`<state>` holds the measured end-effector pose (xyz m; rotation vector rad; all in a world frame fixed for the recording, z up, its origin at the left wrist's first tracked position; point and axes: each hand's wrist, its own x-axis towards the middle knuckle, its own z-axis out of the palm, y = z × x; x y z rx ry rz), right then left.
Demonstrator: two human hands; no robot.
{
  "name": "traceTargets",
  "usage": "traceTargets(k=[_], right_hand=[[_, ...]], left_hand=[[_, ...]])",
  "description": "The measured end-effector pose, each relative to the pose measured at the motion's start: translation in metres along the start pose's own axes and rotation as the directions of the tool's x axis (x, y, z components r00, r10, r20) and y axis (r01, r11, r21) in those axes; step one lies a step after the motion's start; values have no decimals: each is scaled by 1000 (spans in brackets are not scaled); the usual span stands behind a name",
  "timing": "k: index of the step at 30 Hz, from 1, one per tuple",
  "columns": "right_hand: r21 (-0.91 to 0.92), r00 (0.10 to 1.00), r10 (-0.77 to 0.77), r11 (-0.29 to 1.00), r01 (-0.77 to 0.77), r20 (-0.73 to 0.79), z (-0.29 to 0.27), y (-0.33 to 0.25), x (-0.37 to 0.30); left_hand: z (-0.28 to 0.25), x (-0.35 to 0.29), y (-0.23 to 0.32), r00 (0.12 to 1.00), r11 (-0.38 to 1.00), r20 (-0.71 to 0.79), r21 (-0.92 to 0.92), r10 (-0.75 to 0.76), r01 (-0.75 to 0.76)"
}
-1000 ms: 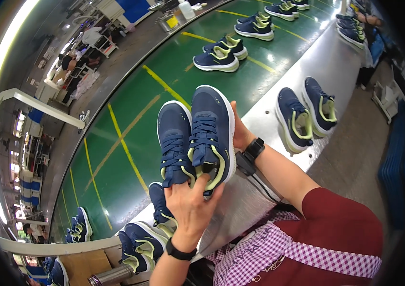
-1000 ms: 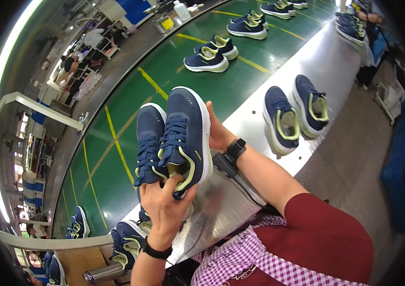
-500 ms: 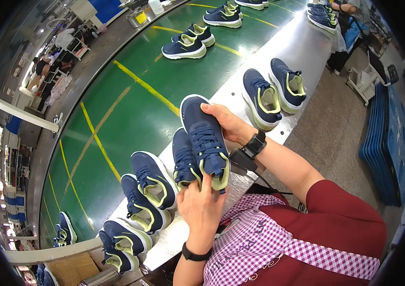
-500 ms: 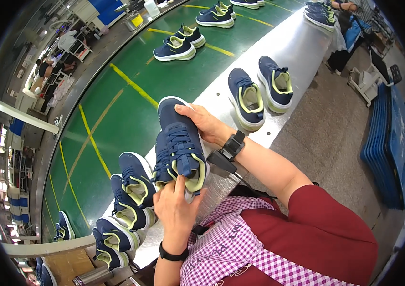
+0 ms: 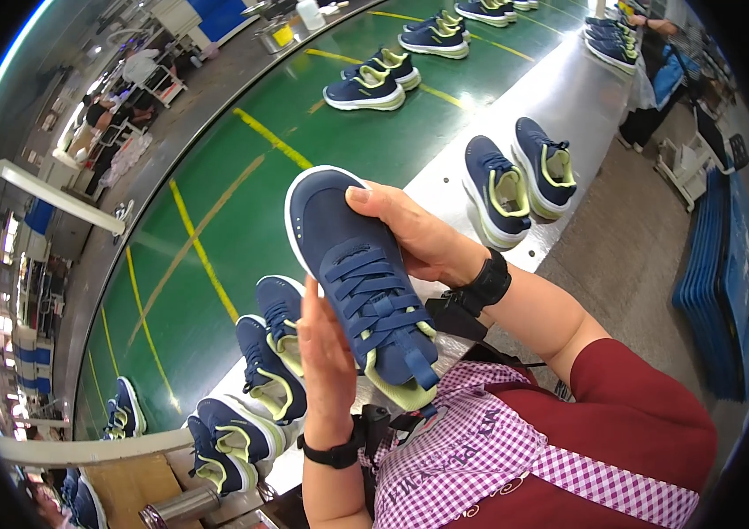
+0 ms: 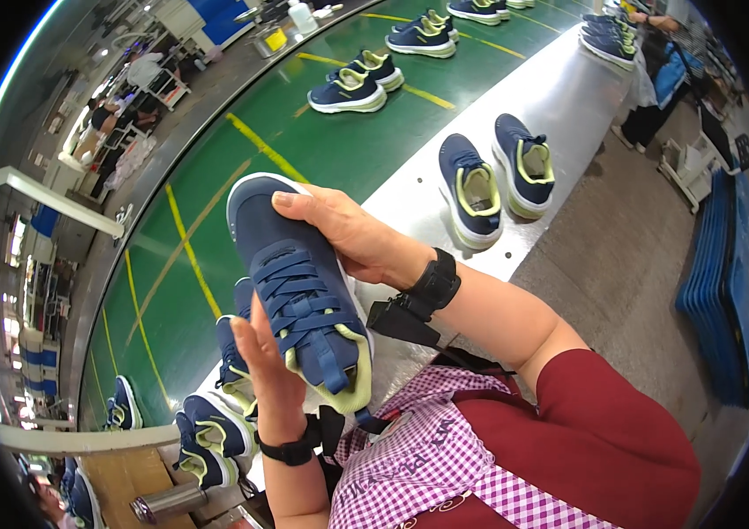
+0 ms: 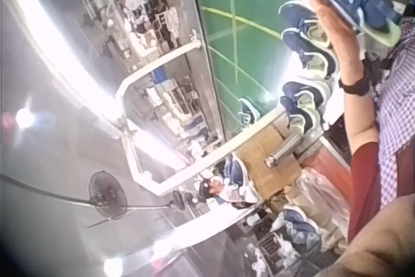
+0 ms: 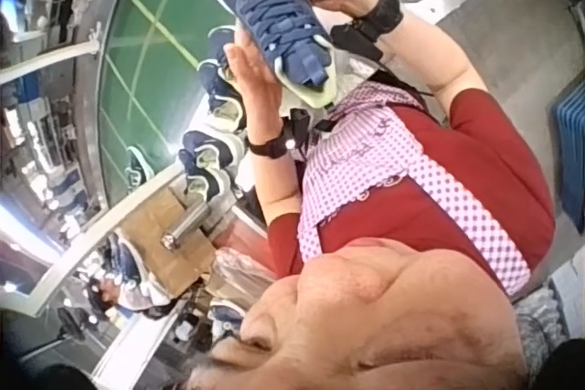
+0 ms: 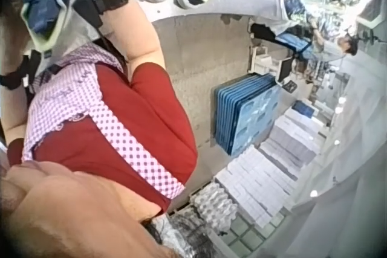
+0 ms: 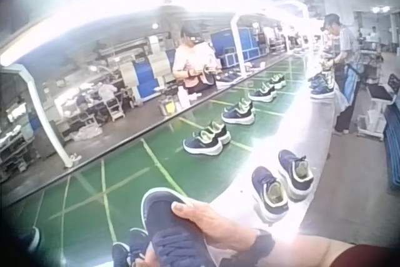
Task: Inspecting and arranging sneakers on a conveyor belt in a shoe manufacturing facility.
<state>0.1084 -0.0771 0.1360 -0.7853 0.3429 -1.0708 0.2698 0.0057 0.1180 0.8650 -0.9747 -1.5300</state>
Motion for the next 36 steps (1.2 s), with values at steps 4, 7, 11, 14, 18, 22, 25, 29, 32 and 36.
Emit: traceTargets(k=[4, 7, 11, 14, 18, 22, 25, 29, 32, 36], right_hand=[[-169, 994, -100, 980, 107, 49, 27, 14, 19], [-807, 808, -519, 329, 491, 280, 39, 20, 27], [-801, 819, -470, 321, 505, 328, 54, 12, 1], [-797, 862, -337, 355, 489, 379, 67, 10, -16], [-804, 841, -310, 277, 526, 443, 83, 17, -22], [-828, 857, -270, 249, 502, 438, 86, 20, -20], [-837, 857, -226, 207, 507, 464, 89, 18, -20], [-820, 835, -243, 190, 540, 494, 89, 22, -18], [-838, 850, -227, 178, 516, 475, 92, 23, -17], [-850, 872, -201, 210, 483, 446, 89, 28, -14]], left_hand=[[-5, -16, 2, 995, 997, -89, -71, 32, -38], [-8, -24, 9, 976, 991, -175, 6, 131, -132], [-45, -42, 9, 952, 952, -258, -209, 165, -222], [-63, -45, 14, 963, 897, -156, -356, 221, -263], [-56, -48, 17, 933, 960, -302, -136, 197, -246], [-67, -51, 6, 928, 962, -268, -18, 259, -274], [-80, -55, -1, 923, 957, -255, 54, 289, -285], [-74, -56, 7, 886, 949, -347, 37, 306, -313], [-66, -53, 18, 864, 918, -313, 88, 394, -386], [-67, -49, 16, 862, 909, -290, 112, 416, -402]])
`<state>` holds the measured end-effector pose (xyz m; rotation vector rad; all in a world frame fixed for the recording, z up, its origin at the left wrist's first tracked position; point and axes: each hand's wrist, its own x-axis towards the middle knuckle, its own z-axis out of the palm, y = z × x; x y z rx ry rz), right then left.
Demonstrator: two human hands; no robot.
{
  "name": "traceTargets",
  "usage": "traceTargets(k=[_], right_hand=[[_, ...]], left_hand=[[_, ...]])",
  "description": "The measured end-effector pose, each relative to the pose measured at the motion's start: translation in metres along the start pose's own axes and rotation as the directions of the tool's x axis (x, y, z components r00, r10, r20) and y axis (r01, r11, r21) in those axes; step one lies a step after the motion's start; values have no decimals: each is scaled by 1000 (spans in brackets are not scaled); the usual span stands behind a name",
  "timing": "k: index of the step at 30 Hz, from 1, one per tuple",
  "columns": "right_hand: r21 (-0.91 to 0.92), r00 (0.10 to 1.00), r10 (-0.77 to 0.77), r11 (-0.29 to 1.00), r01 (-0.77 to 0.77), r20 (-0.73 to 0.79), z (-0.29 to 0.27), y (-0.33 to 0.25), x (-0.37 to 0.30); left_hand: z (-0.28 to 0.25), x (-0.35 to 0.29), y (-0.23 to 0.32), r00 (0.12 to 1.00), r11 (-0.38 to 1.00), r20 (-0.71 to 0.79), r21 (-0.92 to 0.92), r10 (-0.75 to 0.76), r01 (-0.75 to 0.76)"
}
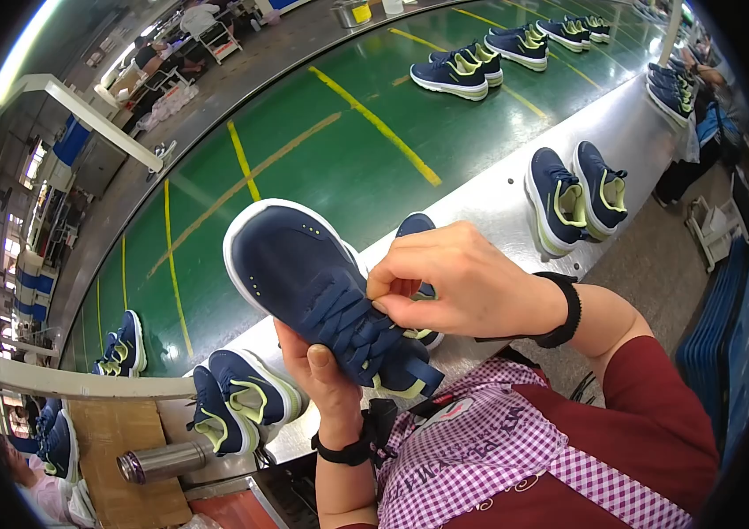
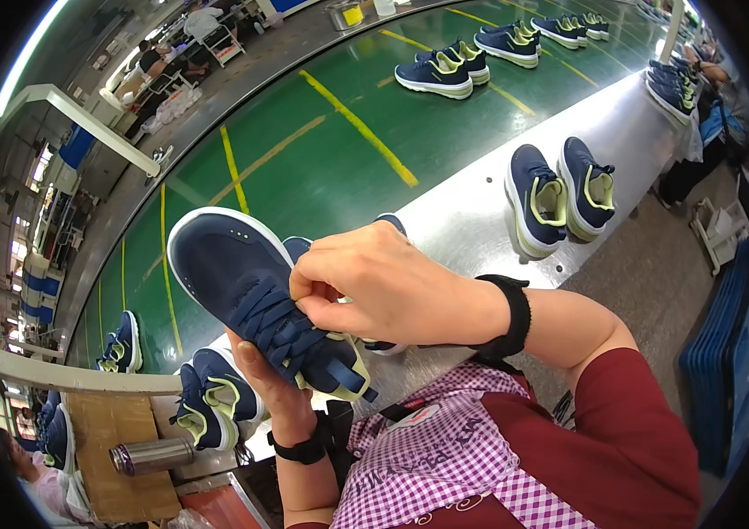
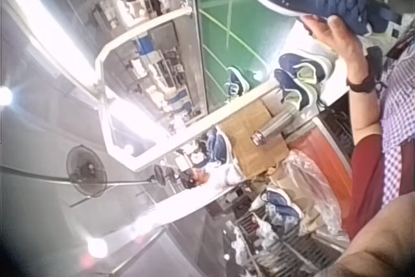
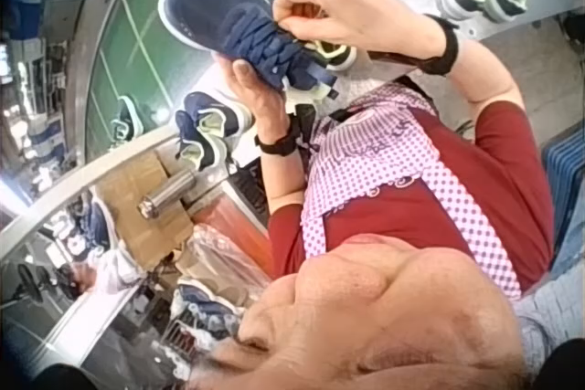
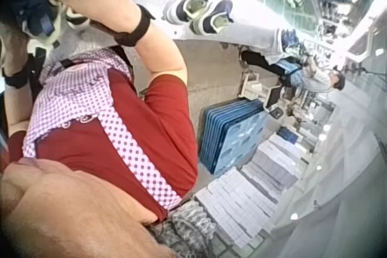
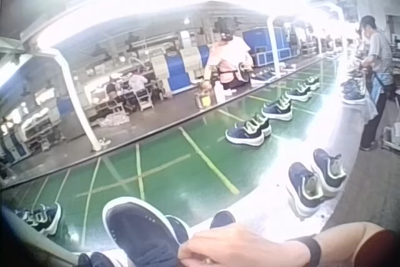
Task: Inspecting and arranging sneakers on a conveyor belt in a shoe manufacturing facility.
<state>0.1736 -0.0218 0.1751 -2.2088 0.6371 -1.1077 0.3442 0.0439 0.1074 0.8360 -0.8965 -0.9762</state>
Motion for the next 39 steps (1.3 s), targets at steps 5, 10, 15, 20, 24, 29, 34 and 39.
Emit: traceTargets(k=[5, 10, 15, 20, 24, 29, 34, 39], right_hand=[[-179, 979, -112, 981, 81, -171, 22, 2, -2], [-328, 912, -190, 942, 65, -364, 35, -5, -6], [-28, 960, 4, 1000, -12, -280, 30, -7, -9], [140, 988, 94, 987, -76, -125, 23, -17, -11], [146, 991, 46, 989, -27, -127, 24, -17, -12], [56, 985, -20, 998, 30, -171, 25, -21, -9], [-89, 949, -252, 967, 239, -188, 29, -31, -7], [-203, 949, -264, 952, 228, -171, 22, -26, 0]], left_hand=[[5, 0, -5, 998, 999, -63, -22, 28, -30], [4, -2, -14, 995, 997, -102, -72, 22, -29], [-16, -8, -11, 985, 971, -85, -202, -148, 129], [-26, -11, -11, 985, 988, -133, -126, -110, 93], [-22, -13, -4, 980, 978, -134, -171, -146, 122], [-25, -10, -7, 987, 974, -105, -205, -125, 101], [-19, -7, -1, 994, 998, -94, -51, -47, 42], [-19, -9, 1, 997, 995, -73, -94, -39, 32]])
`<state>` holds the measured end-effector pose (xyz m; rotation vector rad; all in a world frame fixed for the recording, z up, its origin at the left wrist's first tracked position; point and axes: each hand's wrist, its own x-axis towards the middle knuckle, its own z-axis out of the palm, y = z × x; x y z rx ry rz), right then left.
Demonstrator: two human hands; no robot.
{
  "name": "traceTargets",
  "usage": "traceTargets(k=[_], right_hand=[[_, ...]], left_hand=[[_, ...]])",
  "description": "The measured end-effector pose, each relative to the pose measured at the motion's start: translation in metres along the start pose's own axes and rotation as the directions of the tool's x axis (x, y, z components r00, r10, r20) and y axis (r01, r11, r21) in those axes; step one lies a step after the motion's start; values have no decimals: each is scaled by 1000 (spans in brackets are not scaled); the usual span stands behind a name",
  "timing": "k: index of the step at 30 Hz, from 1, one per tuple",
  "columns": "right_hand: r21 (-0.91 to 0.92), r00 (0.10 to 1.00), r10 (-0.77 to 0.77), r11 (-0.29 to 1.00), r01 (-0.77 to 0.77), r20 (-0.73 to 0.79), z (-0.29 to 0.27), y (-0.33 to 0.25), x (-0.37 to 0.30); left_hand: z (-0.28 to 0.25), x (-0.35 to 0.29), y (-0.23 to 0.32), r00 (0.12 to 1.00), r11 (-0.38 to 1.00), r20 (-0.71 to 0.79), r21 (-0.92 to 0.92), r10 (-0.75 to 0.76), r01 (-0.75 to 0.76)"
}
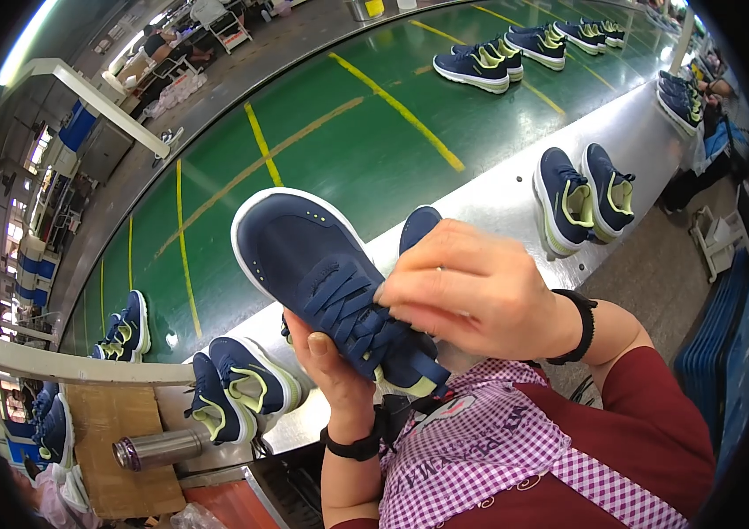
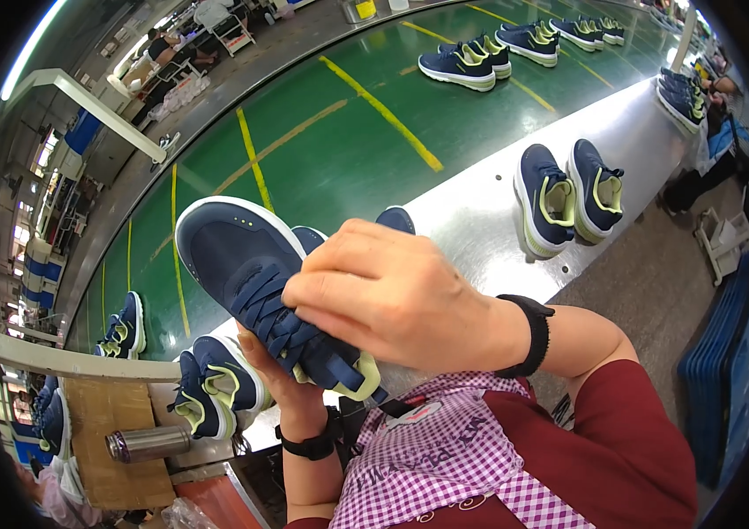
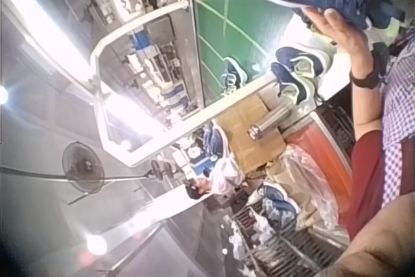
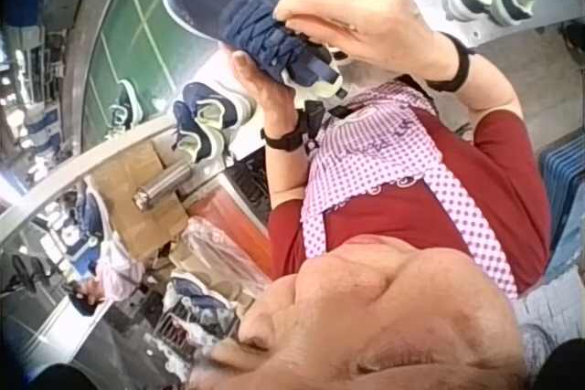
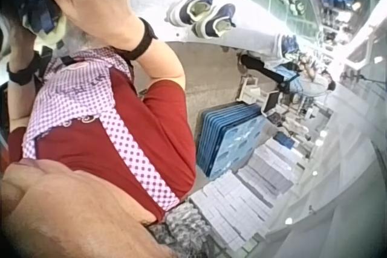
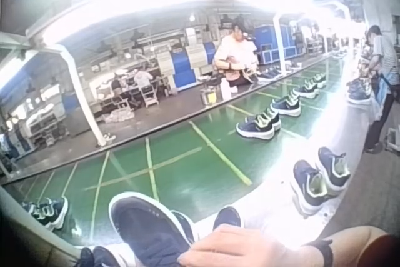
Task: Inspecting and arranging sneakers on a conveyor belt in a shoe manufacturing facility.
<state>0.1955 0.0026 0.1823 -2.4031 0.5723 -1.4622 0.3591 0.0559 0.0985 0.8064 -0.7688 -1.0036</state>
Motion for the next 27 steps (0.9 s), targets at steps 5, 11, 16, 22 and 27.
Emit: traceTargets(k=[5, 11, 16, 22, 27], right_hand=[[50, 984, 175, 983, -177, 38, -1, 3, -8], [171, 969, 230, 955, -243, 90, 1, 3, -8], [130, 963, 207, 964, -230, 172, -4, 7, -7], [136, 957, 238, 956, -262, 168, 2, 9, -8], [-36, 976, 215, 976, -217, -39, 15, 4, -15]], left_hand=[[-12, -9, 1, 983, 973, 3, -147, -182, 180], [-19, -8, -8, 983, 955, 67, -232, -174, 185], [-13, -8, -4, 994, 995, 51, -6, -97, 98], [-2, -4, -2, 996, 996, 48, 43, -76, 74], [-1, -5, -10, 996, 996, -1, 13, -90, 90]])
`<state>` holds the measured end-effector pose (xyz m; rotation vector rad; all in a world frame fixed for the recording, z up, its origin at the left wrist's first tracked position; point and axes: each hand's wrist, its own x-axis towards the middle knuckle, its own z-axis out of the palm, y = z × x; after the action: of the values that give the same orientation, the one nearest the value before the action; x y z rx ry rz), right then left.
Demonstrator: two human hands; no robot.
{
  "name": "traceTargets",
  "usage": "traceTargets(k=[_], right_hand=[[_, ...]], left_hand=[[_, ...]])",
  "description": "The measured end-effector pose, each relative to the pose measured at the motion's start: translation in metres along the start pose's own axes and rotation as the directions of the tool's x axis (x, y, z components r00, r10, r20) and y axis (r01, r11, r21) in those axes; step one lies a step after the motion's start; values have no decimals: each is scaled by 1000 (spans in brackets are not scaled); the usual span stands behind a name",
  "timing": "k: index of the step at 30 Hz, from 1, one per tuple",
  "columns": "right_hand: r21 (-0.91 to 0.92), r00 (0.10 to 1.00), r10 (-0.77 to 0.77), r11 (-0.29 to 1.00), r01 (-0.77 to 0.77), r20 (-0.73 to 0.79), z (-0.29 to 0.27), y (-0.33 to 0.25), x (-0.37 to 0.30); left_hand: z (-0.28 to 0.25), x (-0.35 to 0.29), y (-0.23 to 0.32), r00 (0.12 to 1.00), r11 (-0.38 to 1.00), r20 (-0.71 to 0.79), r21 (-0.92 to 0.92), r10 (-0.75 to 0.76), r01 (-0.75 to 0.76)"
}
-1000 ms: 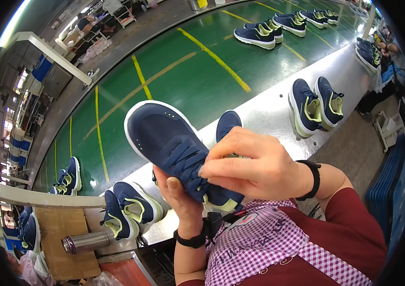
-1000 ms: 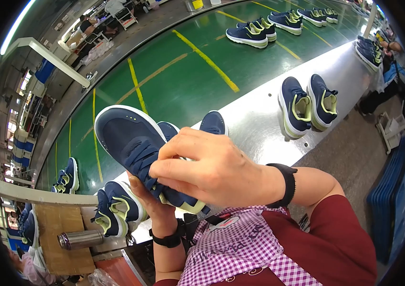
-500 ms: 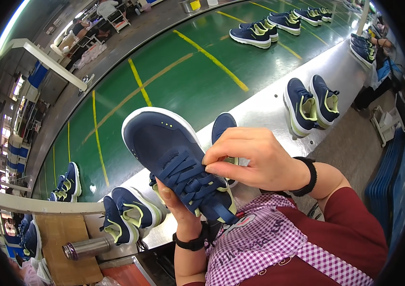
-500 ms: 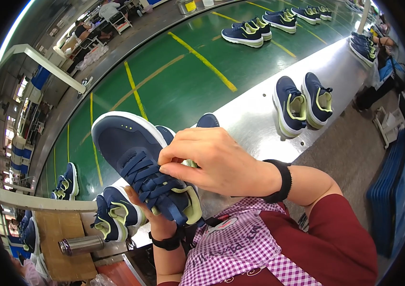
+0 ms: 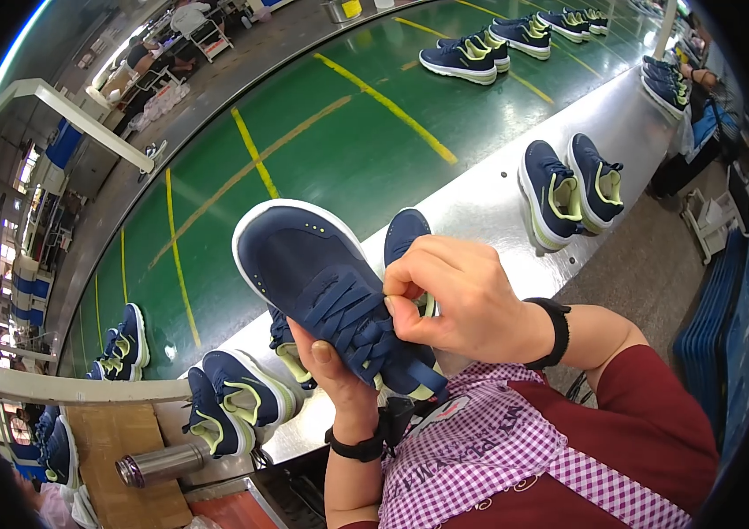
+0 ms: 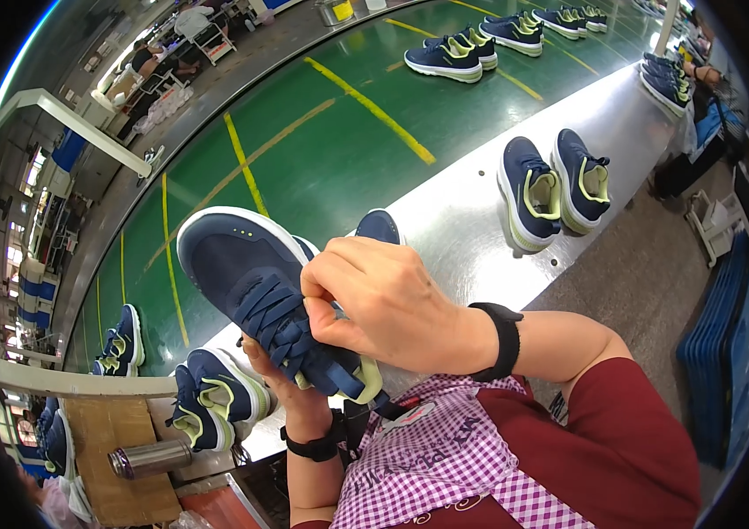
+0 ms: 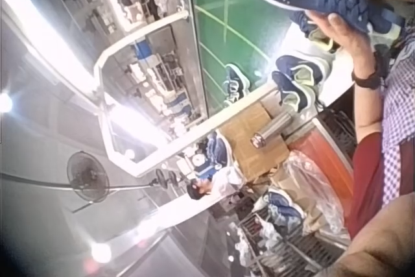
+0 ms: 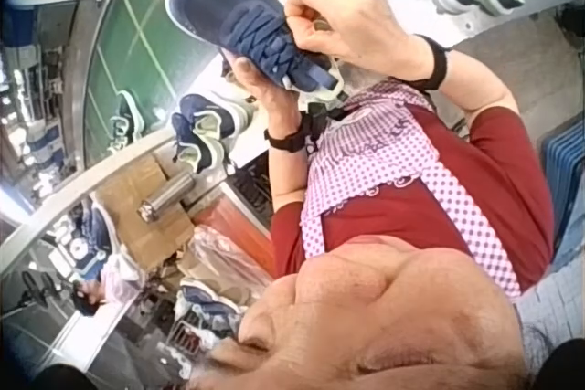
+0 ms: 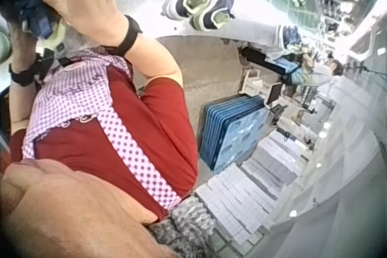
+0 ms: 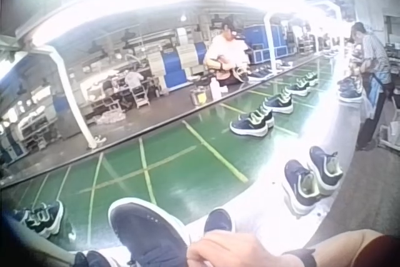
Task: Inspecting and arranging sneakers on a conveyor belt in a shoe manufacturing facility.
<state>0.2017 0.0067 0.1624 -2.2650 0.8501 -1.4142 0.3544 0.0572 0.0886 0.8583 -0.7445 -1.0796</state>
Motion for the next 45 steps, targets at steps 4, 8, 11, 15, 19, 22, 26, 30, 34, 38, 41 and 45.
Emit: traceTargets(k=[4, 8, 11, 15, 19, 22, 26, 30, 34, 38, 41, 45], right_hand=[[-56, 993, -18, 998, 12, -113, 5, -2, -3], [-14, 995, -23, 1000, 22, -97, 5, 0, -2], [85, 995, 92, 992, -89, -30, -10, 2, 2], [121, 999, -13, 993, 7, 47, -16, 6, 13], [115, 994, -88, 990, 81, 61, -15, 4, 18], [37, 964, -259, 966, 257, 57, -11, 3, 27], [28, 903, -423, 906, 423, 78, -7, 6, 30], [-104, 825, -528, 826, 554, 200, -6, 6, 31], [-157, 744, -547, 755, 636, 384, -11, -2, 32], [-136, 720, -497, 770, 623, 484, -12, 0, 37], [-112, 779, -514, 804, 583, 360, -2, 9, 33], [-117, 813, -503, 825, 553, 292, 1, 12, 27]], left_hand=[[-5, 1, -6, 1000, 999, 14, 19, 28, -28], [-4, 1, -5, 1000, 998, -25, -59, 18, -20], [-11, 3, -3, 1000, 996, -11, -89, 18, -19], [-16, 2, 4, 1000, 999, 18, -52, -15, 16], [3, 6, 16, 997, 999, 54, -13, 49, -48], [9, 5, 20, 997, 998, 45, 6, 67, -68], [11, 5, 21, 982, 965, 108, 196, 155, -174], [5, 2, 17, 990, 975, 63, 177, 125, -134], [0, 3, 15, 991, 943, 66, 304, 121, -135], [6, 0, 22, 998, 977, 56, 214, 1, -13], [8, 2, 21, 998, 979, 66, 203, 4, -17], [11, 3, 19, 997, 970, 69, 237, 37, -52]])
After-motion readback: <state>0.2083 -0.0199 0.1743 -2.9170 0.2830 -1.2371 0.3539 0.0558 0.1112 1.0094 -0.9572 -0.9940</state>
